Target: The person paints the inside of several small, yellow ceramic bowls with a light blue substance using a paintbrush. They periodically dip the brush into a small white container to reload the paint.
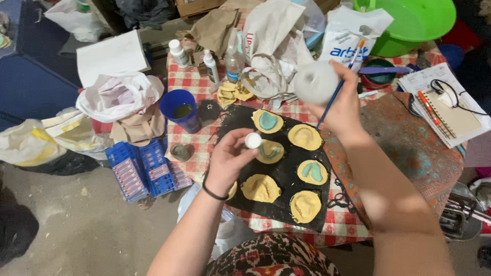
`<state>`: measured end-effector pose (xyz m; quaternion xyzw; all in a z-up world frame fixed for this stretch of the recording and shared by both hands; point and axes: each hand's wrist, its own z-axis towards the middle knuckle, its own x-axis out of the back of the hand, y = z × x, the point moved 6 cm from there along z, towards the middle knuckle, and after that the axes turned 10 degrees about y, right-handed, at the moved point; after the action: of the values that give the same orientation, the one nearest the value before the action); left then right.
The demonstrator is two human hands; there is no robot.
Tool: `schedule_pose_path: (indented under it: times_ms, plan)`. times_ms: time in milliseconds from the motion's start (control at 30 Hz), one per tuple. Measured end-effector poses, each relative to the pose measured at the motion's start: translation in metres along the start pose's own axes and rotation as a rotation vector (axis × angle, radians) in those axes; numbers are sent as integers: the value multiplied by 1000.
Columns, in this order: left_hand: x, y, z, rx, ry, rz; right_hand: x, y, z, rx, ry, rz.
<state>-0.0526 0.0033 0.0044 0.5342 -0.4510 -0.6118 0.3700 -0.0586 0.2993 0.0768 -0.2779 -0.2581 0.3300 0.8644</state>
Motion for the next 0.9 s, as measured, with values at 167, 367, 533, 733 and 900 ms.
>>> schedule_pose_path:
  times_ms: [167,367,533,733,900]
  plan:
    - [24,-8,-14,7,37,47,-13,120,-20,-213,186,20]
    - [60,-26,-19,8,112,67,-37,204,-76,-427,326,-105]
    - [77,-23,-21,-7,164,45,-41,214,-83,-419,362,-139]
    - [76,-14,-21,-46,204,64,-42,24,-70,-271,329,-112]
    - [83,-28,-25,-56,218,38,-123,-82,-126,-297,-302,231]
